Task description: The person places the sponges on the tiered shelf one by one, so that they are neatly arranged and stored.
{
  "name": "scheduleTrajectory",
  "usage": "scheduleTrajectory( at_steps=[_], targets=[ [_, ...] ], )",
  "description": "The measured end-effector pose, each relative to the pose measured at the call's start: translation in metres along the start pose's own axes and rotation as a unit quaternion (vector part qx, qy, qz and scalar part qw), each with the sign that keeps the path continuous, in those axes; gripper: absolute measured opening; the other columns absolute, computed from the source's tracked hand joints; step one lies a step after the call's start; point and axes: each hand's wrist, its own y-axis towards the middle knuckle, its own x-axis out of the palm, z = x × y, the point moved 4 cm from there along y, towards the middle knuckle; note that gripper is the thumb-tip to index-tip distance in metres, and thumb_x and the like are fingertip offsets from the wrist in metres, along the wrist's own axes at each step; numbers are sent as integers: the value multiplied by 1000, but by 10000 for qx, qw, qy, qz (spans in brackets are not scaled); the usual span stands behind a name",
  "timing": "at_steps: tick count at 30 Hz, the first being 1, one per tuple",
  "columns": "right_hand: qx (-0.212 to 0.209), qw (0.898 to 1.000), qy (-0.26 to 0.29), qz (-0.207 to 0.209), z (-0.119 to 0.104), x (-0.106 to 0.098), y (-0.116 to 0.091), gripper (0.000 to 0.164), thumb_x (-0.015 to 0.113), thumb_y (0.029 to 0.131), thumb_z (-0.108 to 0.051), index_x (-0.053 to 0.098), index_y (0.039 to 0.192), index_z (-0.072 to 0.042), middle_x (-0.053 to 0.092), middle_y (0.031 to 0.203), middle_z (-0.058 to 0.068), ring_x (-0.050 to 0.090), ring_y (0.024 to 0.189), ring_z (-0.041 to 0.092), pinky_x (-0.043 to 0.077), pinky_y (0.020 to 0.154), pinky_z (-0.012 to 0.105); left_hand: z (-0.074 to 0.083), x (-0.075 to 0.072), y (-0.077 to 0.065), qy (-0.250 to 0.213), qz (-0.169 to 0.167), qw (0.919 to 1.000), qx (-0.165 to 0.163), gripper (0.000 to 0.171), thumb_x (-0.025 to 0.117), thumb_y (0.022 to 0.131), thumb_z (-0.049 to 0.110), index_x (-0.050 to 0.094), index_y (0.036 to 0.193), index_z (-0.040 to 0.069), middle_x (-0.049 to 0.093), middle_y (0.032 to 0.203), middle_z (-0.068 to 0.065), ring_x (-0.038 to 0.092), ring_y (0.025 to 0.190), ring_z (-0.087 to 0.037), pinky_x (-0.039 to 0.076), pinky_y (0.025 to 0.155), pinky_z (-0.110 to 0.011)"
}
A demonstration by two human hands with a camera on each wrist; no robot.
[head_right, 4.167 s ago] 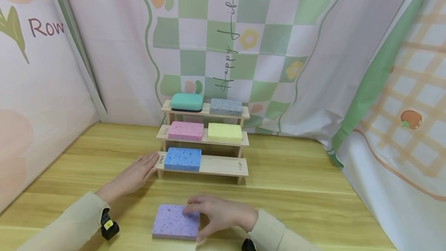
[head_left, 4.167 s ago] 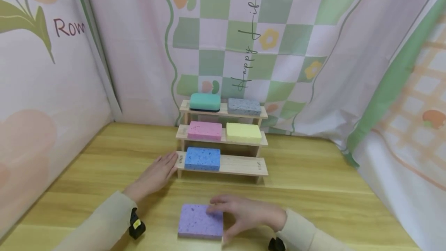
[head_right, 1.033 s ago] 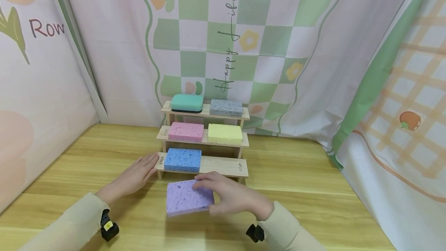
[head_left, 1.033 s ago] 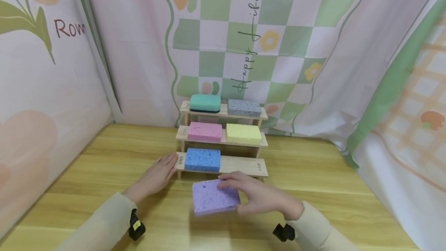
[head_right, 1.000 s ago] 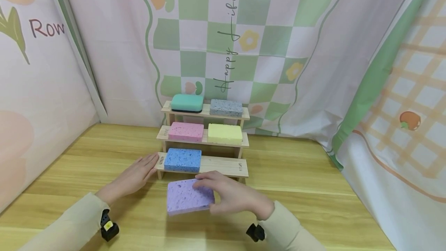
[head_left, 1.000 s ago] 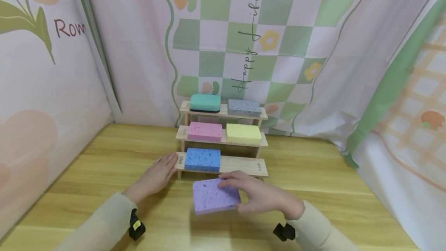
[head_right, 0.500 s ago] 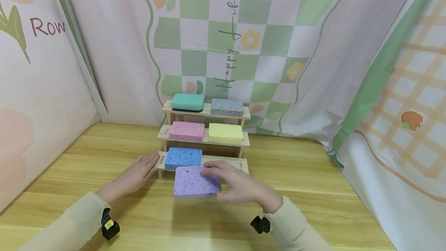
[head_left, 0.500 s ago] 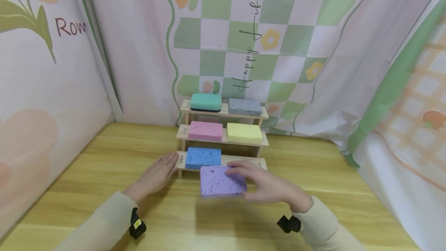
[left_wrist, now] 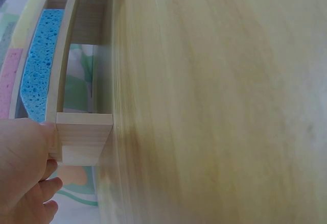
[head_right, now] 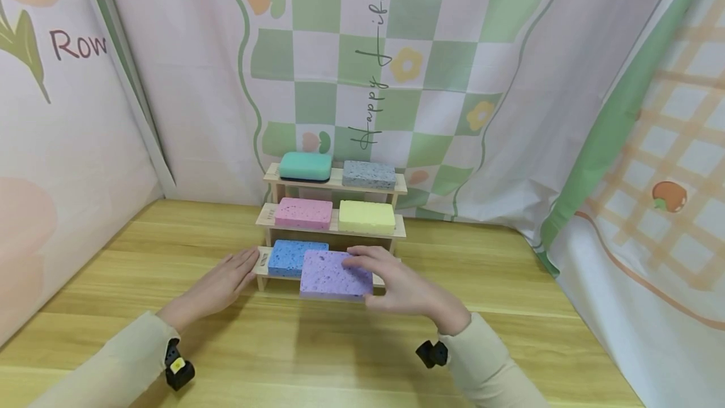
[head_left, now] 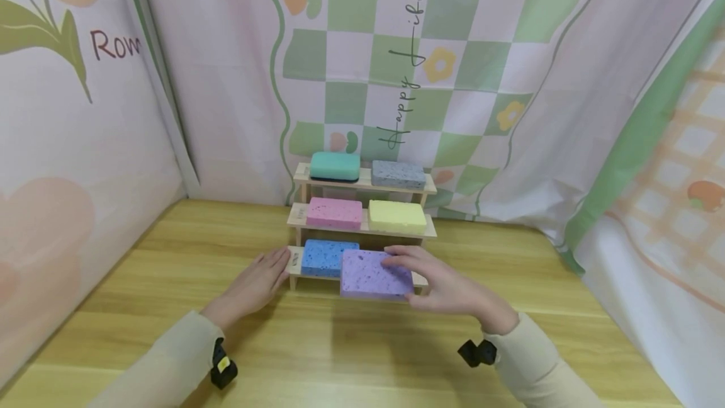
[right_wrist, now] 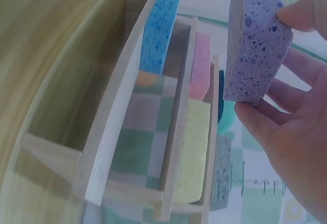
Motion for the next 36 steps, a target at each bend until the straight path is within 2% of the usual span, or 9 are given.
scheduleTrajectory(
  at_steps=[6,21,27,36],
  targets=[
    [267,9995,54,160,12,-5,-4,59,65,70,-5,53,128,-11,38,140,9,35,127,26,36,98,48,-1,1,0,35,23,10000,51,48,37,101,20,31,138,-9,30,142,-25,28,130,-38,21,106,-51],
    [357,9981,-316,379,39,-6,-14,54,65,71,-2,55,124,-4,43,135,17,35,125,37,35,96,54,3,-4,-2,-25,38,10000,84,47,39,100,18,32,137,-10,30,142,-25,29,130,-38,21,106,-51],
    [522,9979,-285,275,47,-3,-16,52,65,72,-2,55,123,-3,44,133,19,37,123,39,37,93,55,3,-4,-2,-55,6,10000,44,47,38,101,18,31,138,-11,29,142,-25,28,130,-38,21,106,-51],
    [880,9958,-256,-16,59,4,-14,51,63,73,-5,54,123,-3,41,135,20,34,124,40,34,96,56,2,-3,-2,-45,-9,10000,55,48,38,101,19,31,137,-11,30,142,-25,28,130,-38,21,106,-51]
  ],
)
